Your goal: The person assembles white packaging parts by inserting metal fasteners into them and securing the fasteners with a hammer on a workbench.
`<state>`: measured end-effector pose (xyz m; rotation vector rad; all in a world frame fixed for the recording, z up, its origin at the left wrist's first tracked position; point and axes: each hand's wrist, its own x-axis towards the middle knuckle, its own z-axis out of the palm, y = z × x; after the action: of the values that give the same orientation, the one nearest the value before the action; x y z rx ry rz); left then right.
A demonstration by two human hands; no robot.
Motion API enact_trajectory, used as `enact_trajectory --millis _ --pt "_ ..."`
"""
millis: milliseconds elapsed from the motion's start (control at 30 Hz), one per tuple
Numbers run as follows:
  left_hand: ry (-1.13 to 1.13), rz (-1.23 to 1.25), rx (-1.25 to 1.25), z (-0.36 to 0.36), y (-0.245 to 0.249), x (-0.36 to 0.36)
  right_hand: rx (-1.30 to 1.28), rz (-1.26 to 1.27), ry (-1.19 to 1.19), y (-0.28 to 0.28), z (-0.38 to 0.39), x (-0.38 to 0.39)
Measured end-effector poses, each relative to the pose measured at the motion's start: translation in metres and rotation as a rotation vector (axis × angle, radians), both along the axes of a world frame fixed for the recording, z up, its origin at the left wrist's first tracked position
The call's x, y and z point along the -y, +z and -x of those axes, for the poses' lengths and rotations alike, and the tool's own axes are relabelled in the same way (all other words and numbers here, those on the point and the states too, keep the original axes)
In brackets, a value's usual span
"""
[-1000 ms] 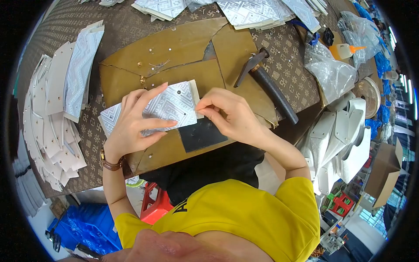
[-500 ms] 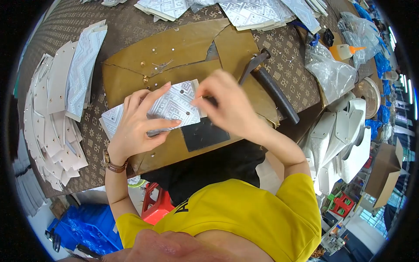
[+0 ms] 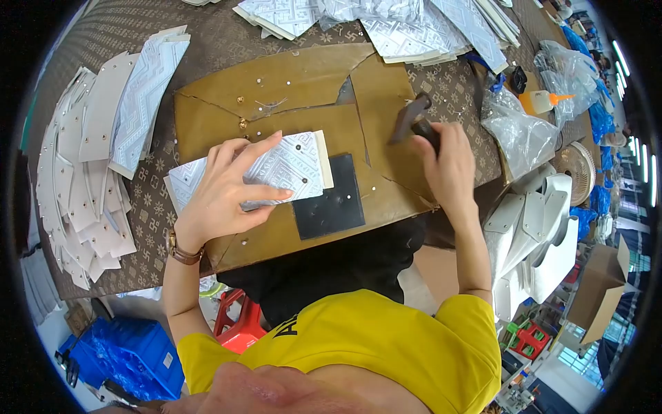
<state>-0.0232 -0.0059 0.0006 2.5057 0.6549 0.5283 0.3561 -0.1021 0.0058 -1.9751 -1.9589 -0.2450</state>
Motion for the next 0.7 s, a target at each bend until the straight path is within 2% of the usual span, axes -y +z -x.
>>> enact_trajectory --millis 67,133,167,300,367,500,567,600,633,667,700 --pt "-0.004 0.020 -0.004 -0.001 -0.002 0.001 -0.700 0.101 -0.190 0.043 0.022 0.018" --pt "-0.010 0.026 -0.014 -0.002 -0.003 0.002 -1.275 -0.206 0.090 0.062 0.041 0.040" --pt "-0.005 0.015 -0.014 -0.002 -0.002 0.001 -1.282 -0.212 0.078 0.060 0.045 0.045" --pt "-0.011 0.001 -0.028 -0.003 0.002 -0.001 -0.775 0.517 0.444 0.056 0.061 0.052" --pt "-0.010 -0.008 -0.031 -0.003 0.004 0.001 -0.500 0.519 0.358 0.033 0.093 0.019" --pt "-0.020 -0.001 -0.019 -0.001 0.004 0.000 -0.569 0.370 0.262 0.031 0.077 0.010" --pt "0.016 -0.004 0.027 0.004 0.004 -0.005 -0.630 0.188 -0.018 0.026 0.060 -0.001" --pt "0.029 -0.014 0.046 0.006 0.007 -0.009 -0.632 0.175 -0.011 0.025 0.051 -0.007" --pt "0.029 -0.029 0.042 0.008 0.011 -0.010 -0.442 0.093 -0.048 0.023 0.041 -0.013" --pt "0.053 0.203 0.206 0.011 0.016 -0.009 -0.255 0.009 -0.085 0.021 0.034 -0.021" --pt "0.075 0.433 0.364 0.014 0.023 -0.008 -0.267 -0.010 -0.080 0.018 0.028 -0.029"
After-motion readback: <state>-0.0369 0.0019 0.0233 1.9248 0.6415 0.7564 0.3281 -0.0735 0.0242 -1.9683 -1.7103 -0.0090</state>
